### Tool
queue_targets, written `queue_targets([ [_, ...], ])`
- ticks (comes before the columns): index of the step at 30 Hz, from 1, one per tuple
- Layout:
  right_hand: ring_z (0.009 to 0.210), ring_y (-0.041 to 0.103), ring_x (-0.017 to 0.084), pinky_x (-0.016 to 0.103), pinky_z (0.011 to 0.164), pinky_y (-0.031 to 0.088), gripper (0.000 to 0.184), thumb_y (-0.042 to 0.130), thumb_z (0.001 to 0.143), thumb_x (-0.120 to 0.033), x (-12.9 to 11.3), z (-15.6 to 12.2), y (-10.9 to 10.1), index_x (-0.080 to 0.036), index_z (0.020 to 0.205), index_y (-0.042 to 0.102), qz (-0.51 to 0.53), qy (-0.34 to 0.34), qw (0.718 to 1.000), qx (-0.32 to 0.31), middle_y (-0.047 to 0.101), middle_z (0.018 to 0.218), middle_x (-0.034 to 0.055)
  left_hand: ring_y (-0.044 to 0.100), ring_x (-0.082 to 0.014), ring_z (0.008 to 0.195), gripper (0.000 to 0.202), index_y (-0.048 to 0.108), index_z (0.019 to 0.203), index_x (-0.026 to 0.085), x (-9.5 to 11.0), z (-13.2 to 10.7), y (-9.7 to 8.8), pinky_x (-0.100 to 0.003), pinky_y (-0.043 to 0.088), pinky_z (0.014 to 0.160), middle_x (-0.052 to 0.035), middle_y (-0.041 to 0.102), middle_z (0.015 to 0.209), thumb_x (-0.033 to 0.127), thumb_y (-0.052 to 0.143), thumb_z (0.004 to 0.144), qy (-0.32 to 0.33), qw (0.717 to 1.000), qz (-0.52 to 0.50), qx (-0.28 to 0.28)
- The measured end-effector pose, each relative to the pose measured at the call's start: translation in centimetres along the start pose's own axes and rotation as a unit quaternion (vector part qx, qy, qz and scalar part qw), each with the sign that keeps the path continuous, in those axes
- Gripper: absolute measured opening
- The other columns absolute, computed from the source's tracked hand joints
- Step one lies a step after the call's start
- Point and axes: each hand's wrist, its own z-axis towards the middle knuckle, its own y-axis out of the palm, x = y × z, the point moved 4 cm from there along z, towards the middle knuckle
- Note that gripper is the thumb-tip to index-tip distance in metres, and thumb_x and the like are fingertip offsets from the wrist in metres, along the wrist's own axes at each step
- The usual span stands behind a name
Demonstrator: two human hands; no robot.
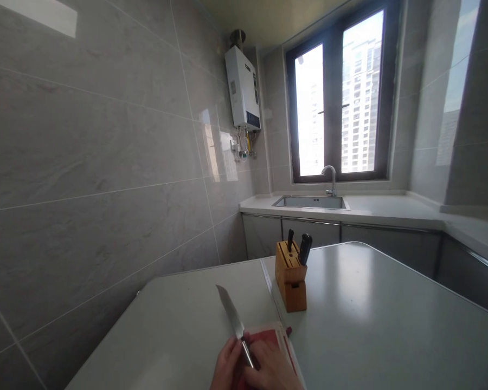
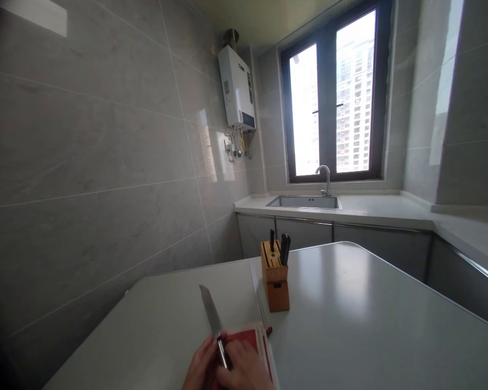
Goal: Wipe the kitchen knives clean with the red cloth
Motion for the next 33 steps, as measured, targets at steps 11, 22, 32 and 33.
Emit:
queue_targets([
  [11,0.083,0.055,0.018,0.029,0.076,0.039,0.017,0.053,0.085,-0.03,-0.9,-0.2,-1.1,-0.026,0.101,0.056,-0.098,-0.146,0.983,0.043,0.063,0.1,0.0042,0.056,-0.0278,0.11,0.042,0.067,0.104,0.014,-0.9,0.3,-0.1,-0.041,0.038,0.1,-0.0135,0.067,0.108,0.041,0.069,0.073,-0.003,0.995,0.072,-0.063],
  [22,0.091,0.056,0.02,0.03,0.082,0.039,0.02,0.058,0.077,-0.017,0.9,0.5,-5.1,-0.022,0.096,0.06,0.106,0.067,0.983,-0.131,0.063,0.095,0.0037,0.058,-0.0121,0.06,0.036,0.051,0.092,0.018,2.6,0.0,-4.1,-0.023,0.049,0.063,0.0029,0.057,0.064,0.052,0.055,0.08,0.198,0.947,0.199,0.157],
  [32,0.073,0.055,0.02,0.026,0.063,0.031,0.012,0.07,0.061,-0.022,4.5,-2.5,-0.3,-0.024,0.066,0.059,0.076,0.016,0.981,-0.176,0.06,0.071,-0.0013,0.038,-0.0056,0.038,0.05,0.051,0.098,0.016,1.1,0.8,-4.3,-0.016,0.034,0.039,0.0087,0.04,0.052,0.061,0.053,0.076,0.135,0.95,0.223,0.172],
  [33,0.072,0.055,0.019,0.026,0.064,0.031,0.01,0.068,0.061,-0.022,4.5,-2.5,-0.3,-0.024,0.066,0.059,0.092,0.012,0.98,-0.178,0.06,0.071,-0.0017,0.037,-0.0053,0.037,0.051,0.052,0.097,0.015,1.1,0.7,-4.1,-0.016,0.032,0.037,0.0088,0.04,0.051,0.062,0.053,0.075,0.13,0.949,0.23,0.172],
])
